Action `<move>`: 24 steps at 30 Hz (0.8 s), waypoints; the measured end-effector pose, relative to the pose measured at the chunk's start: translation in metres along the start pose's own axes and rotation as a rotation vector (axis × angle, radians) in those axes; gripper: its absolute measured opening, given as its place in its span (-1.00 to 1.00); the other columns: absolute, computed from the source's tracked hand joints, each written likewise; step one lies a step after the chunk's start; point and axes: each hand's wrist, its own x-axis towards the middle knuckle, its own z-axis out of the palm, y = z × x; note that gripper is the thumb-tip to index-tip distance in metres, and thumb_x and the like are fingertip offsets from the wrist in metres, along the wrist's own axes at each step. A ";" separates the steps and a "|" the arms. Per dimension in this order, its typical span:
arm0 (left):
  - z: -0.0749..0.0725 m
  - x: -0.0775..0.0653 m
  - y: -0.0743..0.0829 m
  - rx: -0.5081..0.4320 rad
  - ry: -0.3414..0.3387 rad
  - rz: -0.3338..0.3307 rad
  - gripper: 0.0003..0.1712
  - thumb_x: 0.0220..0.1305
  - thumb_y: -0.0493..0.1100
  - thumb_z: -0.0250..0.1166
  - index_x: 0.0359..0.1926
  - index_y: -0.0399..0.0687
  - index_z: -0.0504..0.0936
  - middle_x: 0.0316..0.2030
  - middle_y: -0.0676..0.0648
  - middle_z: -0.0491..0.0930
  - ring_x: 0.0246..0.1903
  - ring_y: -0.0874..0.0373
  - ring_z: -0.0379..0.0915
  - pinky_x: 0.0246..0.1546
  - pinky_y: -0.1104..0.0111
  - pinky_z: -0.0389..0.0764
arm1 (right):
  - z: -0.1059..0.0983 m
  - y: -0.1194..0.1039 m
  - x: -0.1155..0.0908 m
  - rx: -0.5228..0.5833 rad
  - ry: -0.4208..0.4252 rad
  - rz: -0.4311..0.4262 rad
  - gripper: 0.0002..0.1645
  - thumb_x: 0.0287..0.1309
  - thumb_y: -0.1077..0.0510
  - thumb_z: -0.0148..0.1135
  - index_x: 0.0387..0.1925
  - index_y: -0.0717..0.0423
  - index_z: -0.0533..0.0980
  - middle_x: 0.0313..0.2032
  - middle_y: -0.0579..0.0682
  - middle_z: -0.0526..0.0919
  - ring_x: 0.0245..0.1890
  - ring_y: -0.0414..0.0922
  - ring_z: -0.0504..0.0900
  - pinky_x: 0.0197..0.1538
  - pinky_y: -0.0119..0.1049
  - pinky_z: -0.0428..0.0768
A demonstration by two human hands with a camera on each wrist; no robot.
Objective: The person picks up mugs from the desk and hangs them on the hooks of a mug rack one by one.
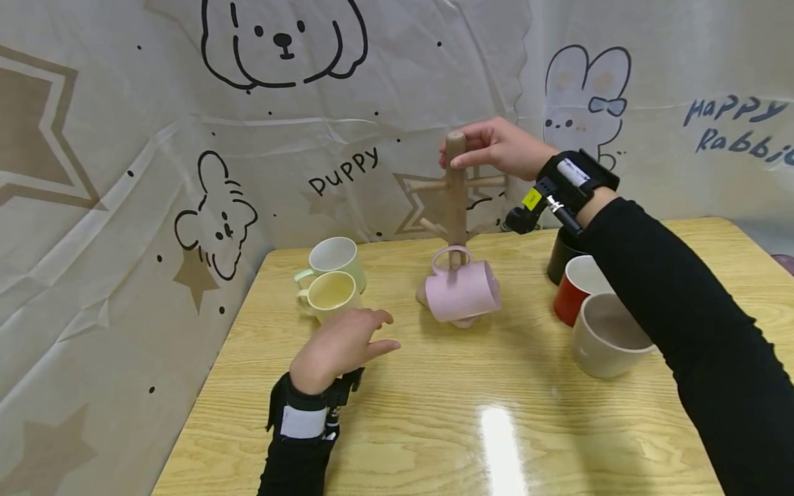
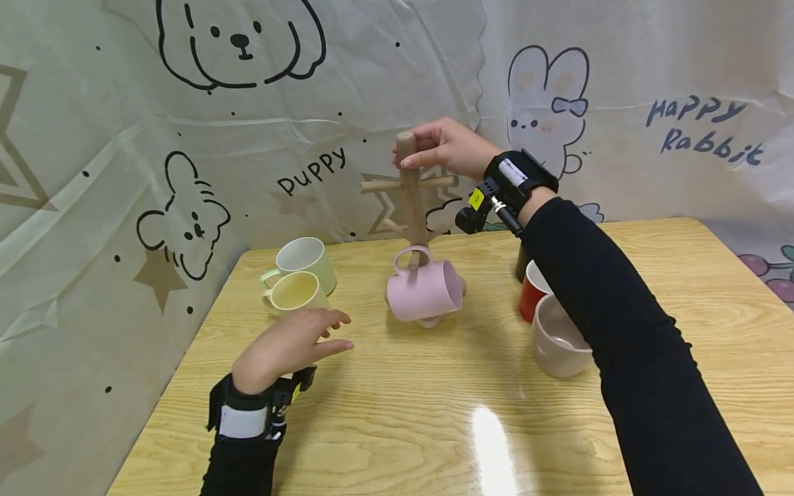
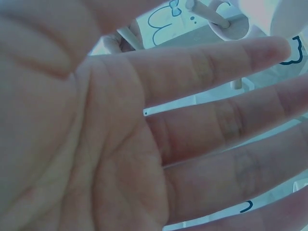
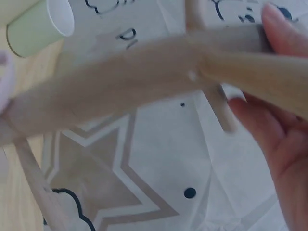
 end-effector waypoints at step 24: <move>-0.002 -0.003 0.001 0.011 0.014 0.038 -0.59 0.19 -0.02 0.24 -0.04 -0.20 0.55 -0.21 -0.12 0.64 -0.20 0.06 0.56 -0.14 0.25 0.53 | 0.045 -0.034 -0.013 -0.521 0.594 0.260 -0.54 -0.09 -0.06 0.40 -0.45 0.22 0.42 -0.36 0.12 0.57 -0.33 -0.03 0.49 -0.39 -0.39 0.38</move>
